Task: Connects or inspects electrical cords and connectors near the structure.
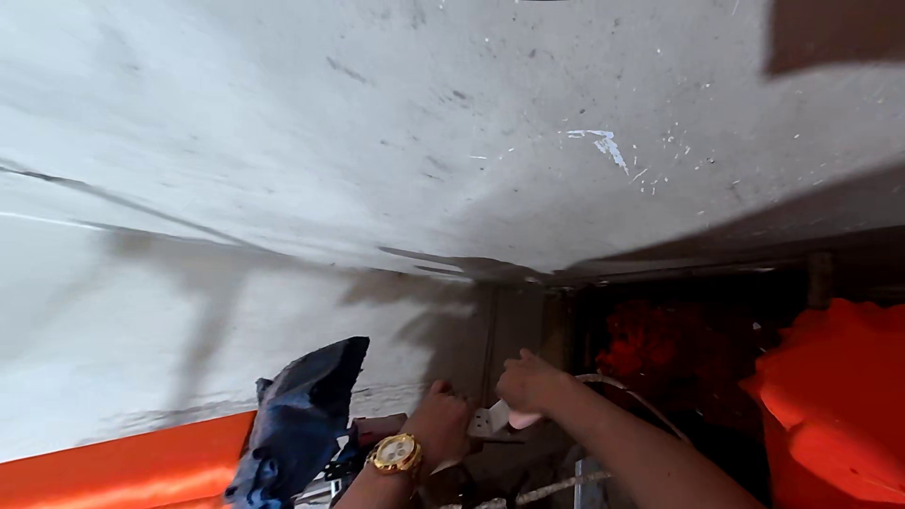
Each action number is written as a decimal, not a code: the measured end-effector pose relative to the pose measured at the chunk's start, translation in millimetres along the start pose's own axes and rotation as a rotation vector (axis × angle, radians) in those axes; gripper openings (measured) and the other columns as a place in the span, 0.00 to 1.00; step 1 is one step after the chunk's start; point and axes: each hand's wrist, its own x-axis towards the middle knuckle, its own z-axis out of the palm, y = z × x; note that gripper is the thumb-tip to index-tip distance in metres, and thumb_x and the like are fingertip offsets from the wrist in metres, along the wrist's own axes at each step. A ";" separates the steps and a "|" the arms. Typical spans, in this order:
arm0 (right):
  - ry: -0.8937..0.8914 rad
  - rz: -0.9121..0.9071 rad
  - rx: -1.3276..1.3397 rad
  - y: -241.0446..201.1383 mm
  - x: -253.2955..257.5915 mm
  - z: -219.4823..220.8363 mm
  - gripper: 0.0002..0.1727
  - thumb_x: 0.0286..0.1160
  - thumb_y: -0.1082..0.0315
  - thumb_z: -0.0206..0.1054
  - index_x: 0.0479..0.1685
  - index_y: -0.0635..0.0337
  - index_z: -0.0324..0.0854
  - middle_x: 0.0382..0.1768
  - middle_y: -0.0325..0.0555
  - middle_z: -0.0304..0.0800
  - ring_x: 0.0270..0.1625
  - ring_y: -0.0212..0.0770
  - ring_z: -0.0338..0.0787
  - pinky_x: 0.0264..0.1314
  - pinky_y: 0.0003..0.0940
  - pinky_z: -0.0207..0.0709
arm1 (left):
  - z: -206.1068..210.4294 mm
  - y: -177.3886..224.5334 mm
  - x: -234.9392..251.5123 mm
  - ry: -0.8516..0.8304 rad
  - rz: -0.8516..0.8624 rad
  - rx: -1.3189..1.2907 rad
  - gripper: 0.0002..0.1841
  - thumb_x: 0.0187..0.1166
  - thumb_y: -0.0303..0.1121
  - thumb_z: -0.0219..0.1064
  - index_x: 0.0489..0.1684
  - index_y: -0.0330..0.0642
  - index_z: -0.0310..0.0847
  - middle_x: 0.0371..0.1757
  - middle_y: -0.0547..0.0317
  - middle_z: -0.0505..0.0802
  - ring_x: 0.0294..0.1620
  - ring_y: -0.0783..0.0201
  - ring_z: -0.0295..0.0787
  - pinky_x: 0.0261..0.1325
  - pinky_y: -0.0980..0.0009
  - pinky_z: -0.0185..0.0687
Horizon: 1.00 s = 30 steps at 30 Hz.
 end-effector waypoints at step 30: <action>0.045 0.062 0.191 0.4 -13.4 -25.8 0.17 0.78 0.65 0.69 0.55 0.73 0.82 0.53 0.66 0.87 0.61 0.64 0.87 0.58 0.66 0.77 | -7.3 -7.5 6.3 0.075 -0.068 -0.167 0.36 0.76 0.55 0.72 0.76 0.37 0.76 0.69 0.39 0.87 0.76 0.45 0.79 0.89 0.44 0.44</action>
